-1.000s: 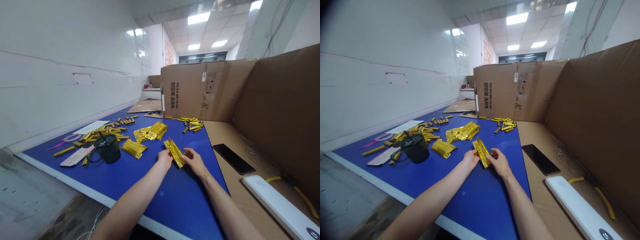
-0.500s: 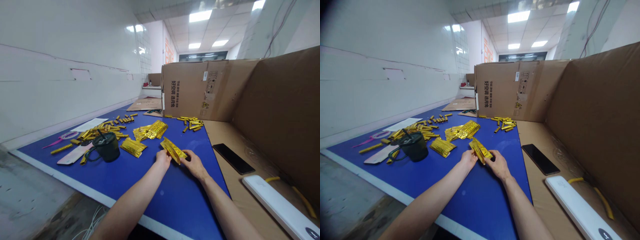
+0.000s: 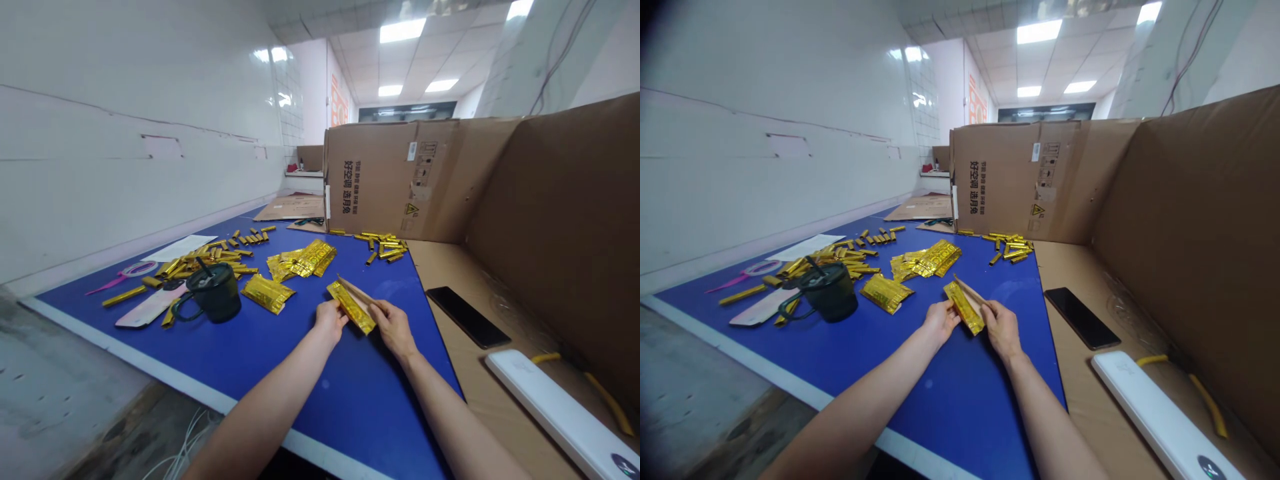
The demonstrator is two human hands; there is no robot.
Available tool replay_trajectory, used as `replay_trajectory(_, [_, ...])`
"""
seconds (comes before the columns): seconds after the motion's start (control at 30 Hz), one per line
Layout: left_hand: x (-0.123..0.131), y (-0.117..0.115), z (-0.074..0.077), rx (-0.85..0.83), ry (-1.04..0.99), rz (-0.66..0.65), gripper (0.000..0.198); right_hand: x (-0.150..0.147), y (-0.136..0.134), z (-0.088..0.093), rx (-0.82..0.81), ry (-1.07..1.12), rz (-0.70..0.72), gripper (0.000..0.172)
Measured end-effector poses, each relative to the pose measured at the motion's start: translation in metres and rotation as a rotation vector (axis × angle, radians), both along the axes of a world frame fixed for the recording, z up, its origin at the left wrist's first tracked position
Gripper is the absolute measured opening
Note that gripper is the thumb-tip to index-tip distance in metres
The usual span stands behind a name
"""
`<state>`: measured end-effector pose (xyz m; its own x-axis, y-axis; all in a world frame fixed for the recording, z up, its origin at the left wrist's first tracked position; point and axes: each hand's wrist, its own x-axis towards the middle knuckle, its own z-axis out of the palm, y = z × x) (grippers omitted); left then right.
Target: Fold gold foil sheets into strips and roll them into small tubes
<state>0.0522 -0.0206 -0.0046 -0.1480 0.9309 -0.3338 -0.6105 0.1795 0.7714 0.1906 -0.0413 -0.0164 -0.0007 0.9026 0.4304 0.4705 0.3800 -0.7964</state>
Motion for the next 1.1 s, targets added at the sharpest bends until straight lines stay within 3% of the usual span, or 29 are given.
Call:
replay_trajectory(0.17, [-0.005, -0.008, 0.019, 0.25, 0.256, 0.162, 0.018, 0.006, 0.007, -0.005, -0.075, 0.182, -0.055, 0.03])
replay_trajectory(0.23, [-0.005, -0.015, 0.027, 0.571, 0.654, 0.0, 0.011, 0.006, 0.008, -0.005, -0.098, 0.211, -0.015, 0.031])
replay_trajectory(0.3, [-0.005, -0.023, 0.03, 0.746, 0.956, -0.234, 0.008, 0.005, 0.008, -0.005, -0.128, 0.259, 0.015, 0.032])
replay_trajectory(0.4, [-0.008, -0.033, 0.027, 0.749, 1.187, -0.402, 0.009, 0.006, 0.009, -0.005, -0.174, 0.351, 0.014, 0.036])
replay_trajectory(0.53, [-0.017, -0.041, 0.02, 0.644, 1.225, -0.481, 0.015, 0.009, 0.01, -0.006, -0.228, 0.426, 0.011, 0.036])
replay_trajectory(0.67, [-0.02, -0.046, 0.016, 0.751, 1.294, -0.458, 0.024, 0.009, 0.01, -0.006, -0.266, 0.426, 0.037, 0.033])
replay_trajectory(0.77, [-0.017, -0.045, 0.012, 0.792, 1.274, -0.498, 0.019, 0.008, 0.007, -0.002, -0.281, 0.407, 0.067, 0.033])
replay_trajectory(0.87, [-0.012, -0.04, 0.005, 0.763, 1.232, -0.549, 0.007, 0.009, 0.005, 0.003, -0.321, 0.34, 0.134, 0.033])
replay_trajectory(0.97, [-0.01, -0.035, -0.001, 0.795, 1.234, -0.504, 0.005, 0.012, 0.004, 0.006, -0.369, 0.24, 0.183, 0.031])
replay_trajectory(1.1, [-0.009, -0.037, -0.013, 0.841, 1.174, -0.512, 0.016, 0.021, 0.008, 0.003, -0.329, 0.108, 0.088, 0.025])
